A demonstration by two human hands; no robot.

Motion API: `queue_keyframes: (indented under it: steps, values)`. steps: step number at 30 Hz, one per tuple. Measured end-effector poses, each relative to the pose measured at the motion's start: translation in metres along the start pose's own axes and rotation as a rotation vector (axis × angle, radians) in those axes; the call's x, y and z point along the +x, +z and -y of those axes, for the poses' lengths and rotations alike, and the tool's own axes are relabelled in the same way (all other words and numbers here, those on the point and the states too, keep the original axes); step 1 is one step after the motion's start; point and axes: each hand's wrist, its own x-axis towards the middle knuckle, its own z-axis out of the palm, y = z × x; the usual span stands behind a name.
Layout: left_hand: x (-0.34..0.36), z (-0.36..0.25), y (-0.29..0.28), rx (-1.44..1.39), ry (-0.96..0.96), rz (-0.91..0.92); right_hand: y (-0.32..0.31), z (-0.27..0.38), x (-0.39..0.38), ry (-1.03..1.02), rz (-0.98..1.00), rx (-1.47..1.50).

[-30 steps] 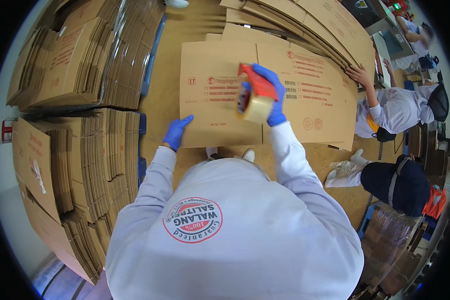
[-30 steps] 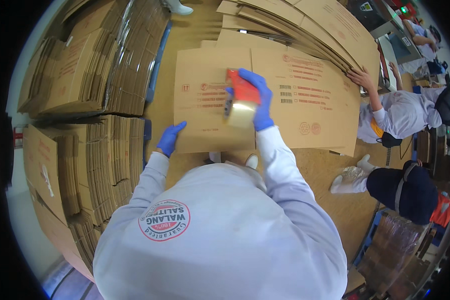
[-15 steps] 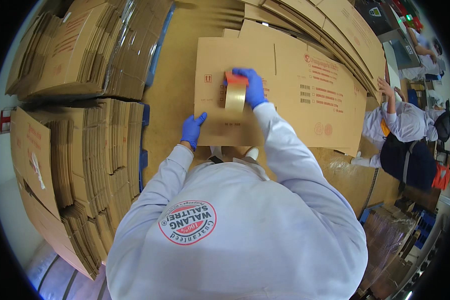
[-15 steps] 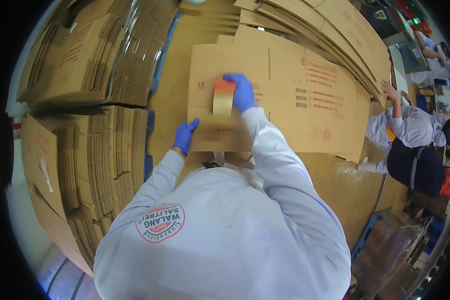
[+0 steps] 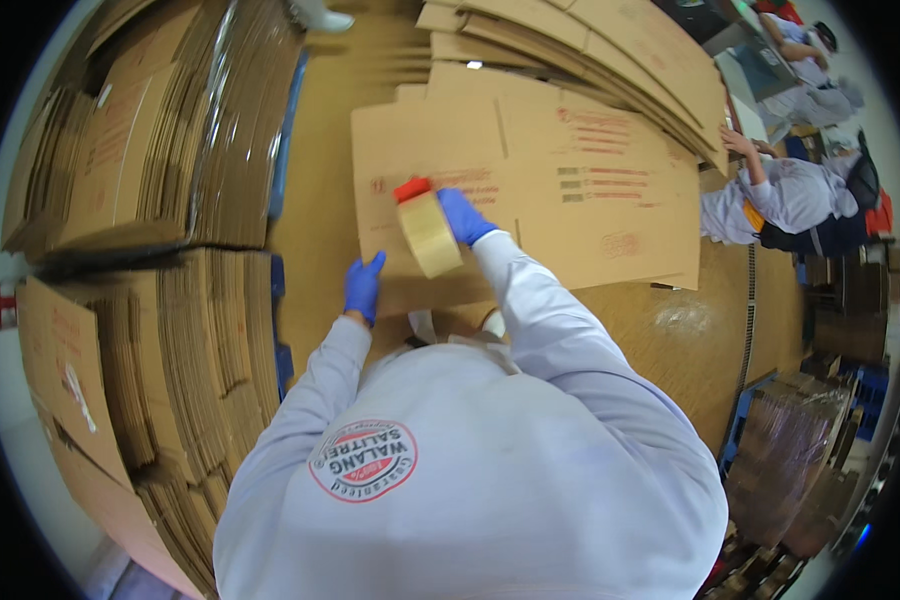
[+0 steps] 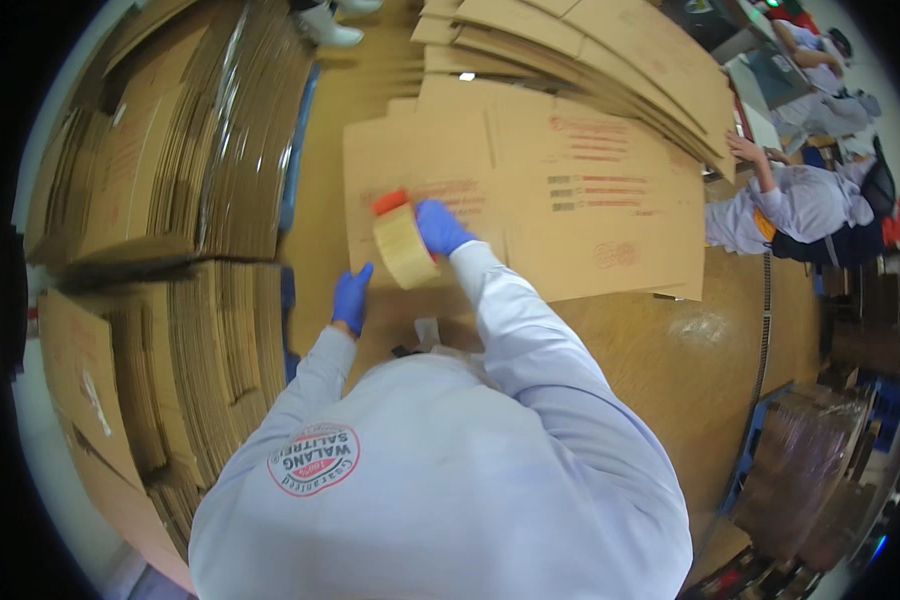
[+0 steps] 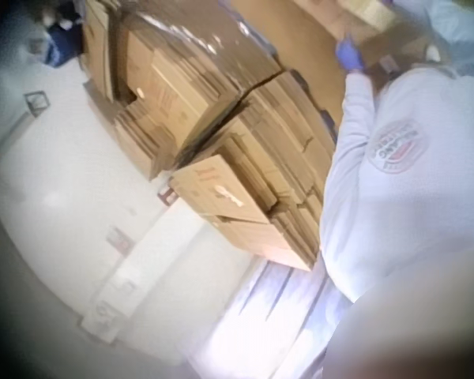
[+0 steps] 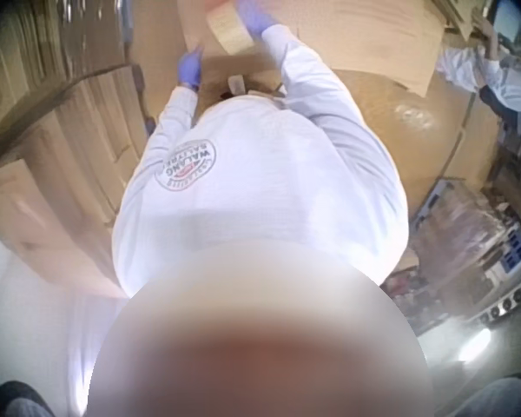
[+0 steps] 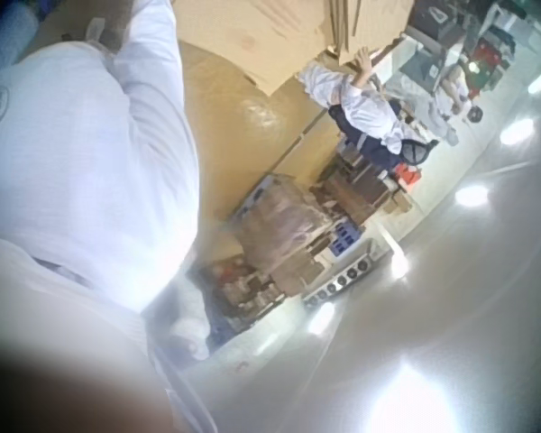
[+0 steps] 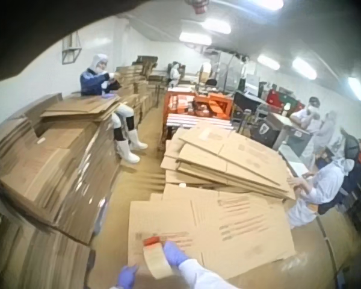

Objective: The person tapes cardboard boxes on a conveyor using a handheld tape dispenser. They repeatedly pull tape, apply it to box seams, and move the sealed boxes along the line. Other workers in protective gear assist nearby.

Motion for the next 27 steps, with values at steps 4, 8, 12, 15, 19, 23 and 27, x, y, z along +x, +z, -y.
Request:
queue_keyframes:
  steps: [4,8,12,15,19,23,27]
  values:
    - [-0.001,-0.002,-0.004,0.115,0.083,-0.044,-0.003,0.043,0.000,-0.180,0.294,-0.228]
    - [-0.016,-0.008,-0.019,0.166,0.208,-0.133,-0.011,0.098,-0.070,0.403,0.476,1.214]
    - [-0.046,-0.037,-0.046,-0.195,0.160,-0.073,-0.073,0.127,-0.167,-0.185,0.134,1.333]
    - [-0.053,-0.083,-0.056,-0.202,0.275,0.060,-0.131,0.129,-0.224,-0.327,-0.322,0.655]
    - [-0.033,-0.154,-0.060,-0.187,0.331,0.159,-0.154,0.120,-0.288,-0.203,-0.828,0.510]
    - [-0.026,-0.200,-0.068,0.018,0.539,0.124,-0.150,0.096,-0.350,0.038,-1.101,0.834]
    - [-0.039,-0.255,-0.048,0.209,0.652,0.075,-0.176,0.054,-0.381,0.128,-1.261,-0.001]
